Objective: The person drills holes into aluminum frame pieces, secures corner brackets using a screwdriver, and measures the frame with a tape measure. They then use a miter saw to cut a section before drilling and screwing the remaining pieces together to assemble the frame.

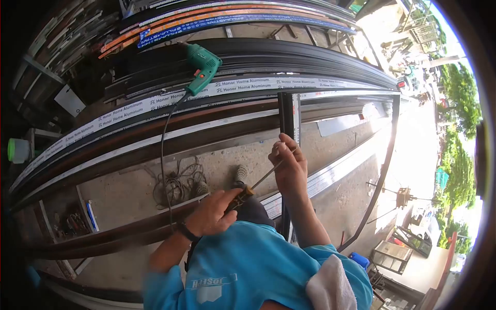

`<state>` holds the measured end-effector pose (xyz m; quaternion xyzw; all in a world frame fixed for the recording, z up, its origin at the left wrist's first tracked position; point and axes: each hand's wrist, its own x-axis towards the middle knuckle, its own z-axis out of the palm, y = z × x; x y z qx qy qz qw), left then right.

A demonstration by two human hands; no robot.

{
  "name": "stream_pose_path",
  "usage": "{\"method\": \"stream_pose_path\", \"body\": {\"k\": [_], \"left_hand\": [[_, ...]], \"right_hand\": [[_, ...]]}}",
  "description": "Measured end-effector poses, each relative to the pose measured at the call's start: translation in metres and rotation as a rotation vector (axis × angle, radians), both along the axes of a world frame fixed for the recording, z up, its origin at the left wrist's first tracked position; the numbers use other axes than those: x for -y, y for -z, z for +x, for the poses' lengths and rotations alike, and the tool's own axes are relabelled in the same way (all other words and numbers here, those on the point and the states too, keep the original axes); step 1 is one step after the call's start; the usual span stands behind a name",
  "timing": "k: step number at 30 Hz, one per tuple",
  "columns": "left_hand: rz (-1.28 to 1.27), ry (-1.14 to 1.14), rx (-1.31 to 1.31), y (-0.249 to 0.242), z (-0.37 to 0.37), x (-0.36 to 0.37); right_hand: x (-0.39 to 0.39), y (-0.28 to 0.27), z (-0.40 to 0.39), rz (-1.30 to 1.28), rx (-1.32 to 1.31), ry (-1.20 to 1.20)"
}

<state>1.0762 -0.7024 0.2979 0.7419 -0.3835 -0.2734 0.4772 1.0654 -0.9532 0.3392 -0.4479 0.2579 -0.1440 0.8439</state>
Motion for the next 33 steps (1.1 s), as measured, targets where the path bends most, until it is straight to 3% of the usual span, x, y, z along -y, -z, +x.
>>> {"method": "stream_pose_path", "body": {"k": [3,7,10,16,20,23,33], "left_hand": [[-0.17,-0.21,-0.167,0.003,0.0,-0.038],[-0.088,-0.38,-0.225,-0.013,0.017,-0.055],[-0.131,-0.411,0.038,-0.01,0.039,-0.049],[-0.035,-0.381,0.143,-0.013,0.075,-0.026],[0.024,-0.298,0.203,-0.023,0.102,-0.008],[0.029,-0.272,0.254,-0.02,0.117,0.004],[0.124,-0.134,0.393,-0.02,0.167,0.027]], "right_hand": [[0.032,0.015,0.005,-0.013,0.014,0.049],[0.038,0.024,0.014,0.063,-0.02,-0.043],[0.033,0.032,0.027,0.107,-0.074,-0.137],[0.034,0.04,0.065,0.141,-0.253,-0.252],[0.044,0.057,0.08,0.406,-0.112,-0.19],[0.051,0.072,0.083,0.46,-0.046,-0.158],[0.058,0.083,0.102,0.319,-0.071,-0.019]]}}
